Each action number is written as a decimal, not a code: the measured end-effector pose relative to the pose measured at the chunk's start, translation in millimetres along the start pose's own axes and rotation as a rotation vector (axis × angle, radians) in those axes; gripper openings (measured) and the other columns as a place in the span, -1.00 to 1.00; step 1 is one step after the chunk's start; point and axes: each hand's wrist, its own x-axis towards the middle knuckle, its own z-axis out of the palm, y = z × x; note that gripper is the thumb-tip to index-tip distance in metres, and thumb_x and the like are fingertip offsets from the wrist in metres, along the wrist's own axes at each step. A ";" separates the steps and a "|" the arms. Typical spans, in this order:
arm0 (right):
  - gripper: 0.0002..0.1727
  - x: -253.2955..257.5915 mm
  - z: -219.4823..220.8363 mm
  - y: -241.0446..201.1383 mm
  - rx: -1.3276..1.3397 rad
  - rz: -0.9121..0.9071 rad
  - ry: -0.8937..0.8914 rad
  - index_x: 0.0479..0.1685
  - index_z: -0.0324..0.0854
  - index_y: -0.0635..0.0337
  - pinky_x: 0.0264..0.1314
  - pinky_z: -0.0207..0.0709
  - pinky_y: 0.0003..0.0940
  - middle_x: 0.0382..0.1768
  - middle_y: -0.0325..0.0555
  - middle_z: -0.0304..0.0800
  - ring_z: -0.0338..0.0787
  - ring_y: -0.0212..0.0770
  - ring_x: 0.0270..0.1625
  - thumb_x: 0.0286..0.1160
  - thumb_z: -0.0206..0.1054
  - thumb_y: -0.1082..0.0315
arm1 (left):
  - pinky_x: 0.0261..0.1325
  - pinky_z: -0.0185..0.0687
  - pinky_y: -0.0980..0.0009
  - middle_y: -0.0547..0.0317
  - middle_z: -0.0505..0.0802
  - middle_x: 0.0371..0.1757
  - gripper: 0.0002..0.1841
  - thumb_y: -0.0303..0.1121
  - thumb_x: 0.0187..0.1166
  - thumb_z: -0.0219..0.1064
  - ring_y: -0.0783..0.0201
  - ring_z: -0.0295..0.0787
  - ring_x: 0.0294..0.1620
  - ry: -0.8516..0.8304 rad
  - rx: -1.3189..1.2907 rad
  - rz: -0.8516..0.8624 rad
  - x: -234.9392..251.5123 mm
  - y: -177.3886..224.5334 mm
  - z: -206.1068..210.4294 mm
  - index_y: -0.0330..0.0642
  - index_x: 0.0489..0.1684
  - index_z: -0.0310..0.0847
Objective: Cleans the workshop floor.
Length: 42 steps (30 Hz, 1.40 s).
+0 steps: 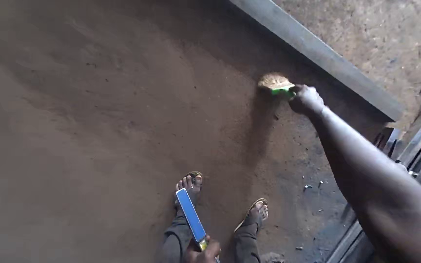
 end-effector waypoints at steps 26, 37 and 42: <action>-0.48 -193.6 167.5 106.1 -0.040 0.033 -0.198 0.65 0.47 -0.32 -0.09 0.65 0.36 0.06 0.24 0.83 0.84 0.37 0.00 0.70 0.17 0.16 | -0.65 0.54 0.46 0.18 0.61 -0.60 -0.79 -0.67 0.27 0.26 0.36 0.53 -0.71 -0.031 0.064 0.031 -8.7 -31.4 7.6 -0.28 -0.20 0.45; -0.58 -299.4 160.3 171.0 -0.042 0.268 -0.308 0.45 0.68 -0.28 -0.04 0.63 0.37 -0.01 0.18 0.89 0.85 0.31 0.02 0.66 0.23 0.07 | -0.68 0.53 0.50 0.20 0.59 -0.59 -0.83 -0.69 0.38 0.21 0.38 0.51 -0.74 -0.046 0.124 0.055 -7.3 -34.4 7.5 -0.29 -0.17 0.42; -0.47 -203.4 130.6 97.8 0.089 0.092 -0.067 0.62 0.51 -0.46 -0.09 0.62 0.34 0.09 0.16 0.84 0.84 0.29 0.06 0.64 0.18 0.08 | -0.71 0.51 0.49 0.16 0.60 -0.62 -0.83 -0.69 0.34 0.21 0.35 0.50 -0.75 -0.074 0.143 0.103 -9.2 -35.4 14.5 -0.29 -0.21 0.41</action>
